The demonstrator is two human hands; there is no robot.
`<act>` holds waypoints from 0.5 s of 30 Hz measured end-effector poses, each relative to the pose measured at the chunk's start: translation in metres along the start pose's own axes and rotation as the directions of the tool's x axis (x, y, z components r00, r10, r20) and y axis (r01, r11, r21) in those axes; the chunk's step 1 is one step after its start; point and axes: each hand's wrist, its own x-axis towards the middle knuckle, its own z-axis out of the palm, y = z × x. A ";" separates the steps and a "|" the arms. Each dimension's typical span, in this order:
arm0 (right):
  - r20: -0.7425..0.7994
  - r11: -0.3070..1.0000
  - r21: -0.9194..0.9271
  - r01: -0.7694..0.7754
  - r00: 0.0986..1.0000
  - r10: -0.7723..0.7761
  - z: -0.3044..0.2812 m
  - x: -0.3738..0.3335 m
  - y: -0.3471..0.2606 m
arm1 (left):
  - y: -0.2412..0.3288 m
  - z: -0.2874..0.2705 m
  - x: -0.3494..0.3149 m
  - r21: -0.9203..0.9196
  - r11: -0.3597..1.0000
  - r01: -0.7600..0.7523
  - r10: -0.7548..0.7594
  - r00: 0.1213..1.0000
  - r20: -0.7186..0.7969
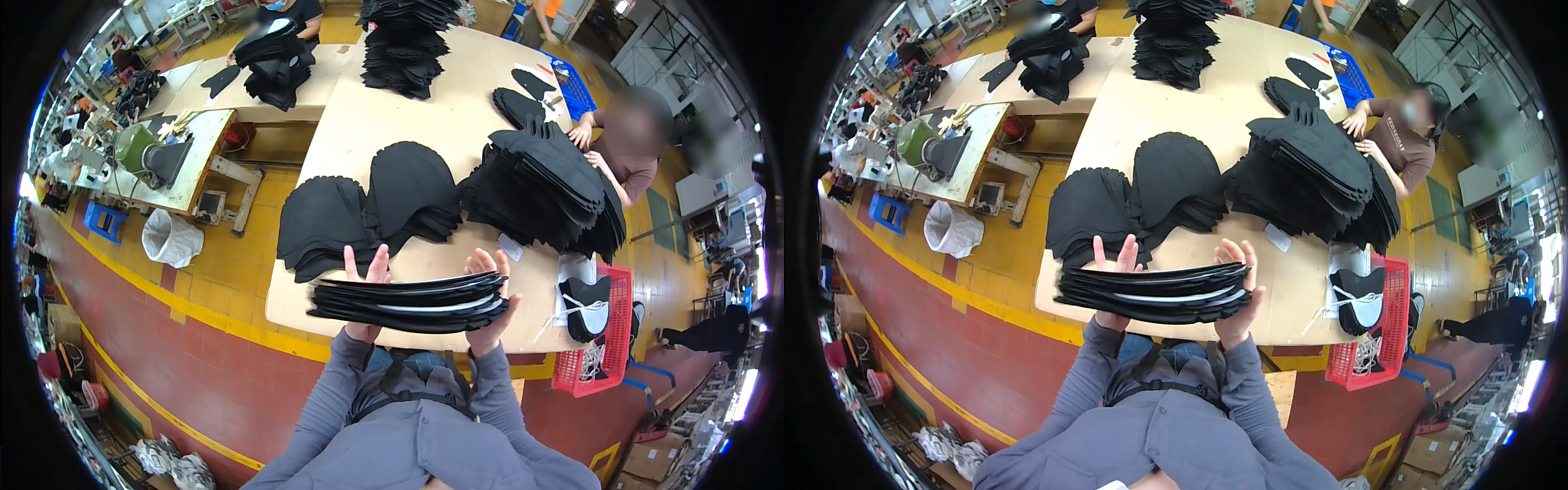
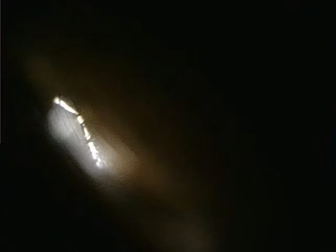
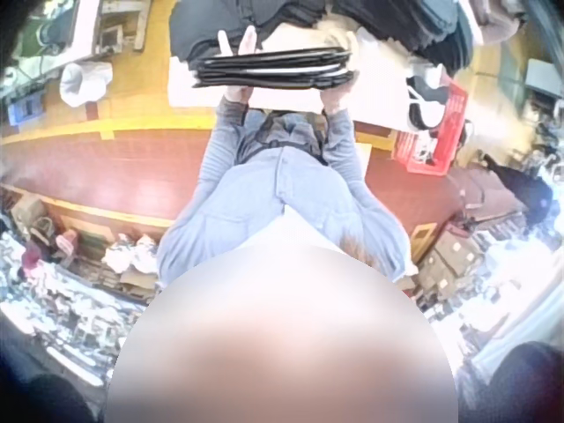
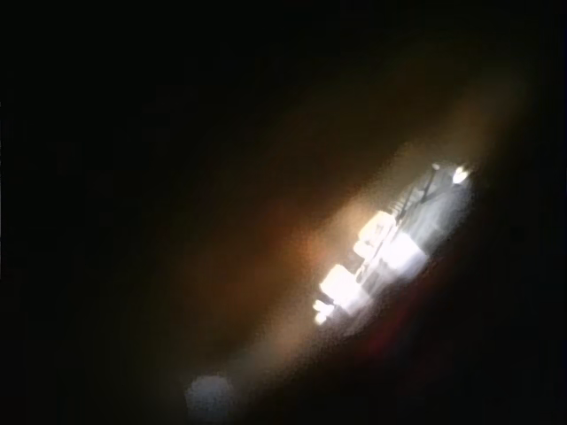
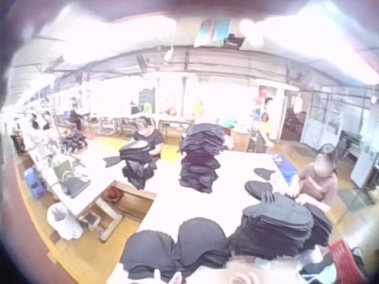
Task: The person picks up stacks of black fabric pieces from a table, aligns them, and ties them together with white plastic ties. The person places the tied bundles into a red basket and continues handling additional stacks.
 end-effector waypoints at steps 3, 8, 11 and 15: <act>-0.050 0.997 -0.034 -0.068 0.997 0.067 -0.006 0.007 -0.003 | 0.001 0.000 -0.005 -0.083 0.996 -0.037 0.042 0.997 0.068; -0.049 0.965 0.127 -0.231 0.970 0.238 -0.017 0.012 0.018 | -0.005 -0.019 -0.023 0.022 0.989 -0.149 0.147 0.985 0.090; -0.019 0.824 0.267 -0.499 0.852 0.523 -0.057 0.006 0.053 | -0.007 -0.012 -0.029 0.158 0.987 -0.015 0.072 0.928 -0.365; -0.111 0.704 0.340 -0.624 0.717 0.689 -0.088 -0.003 0.105 | -0.029 -0.041 -0.032 0.337 0.929 0.151 0.003 0.910 -0.414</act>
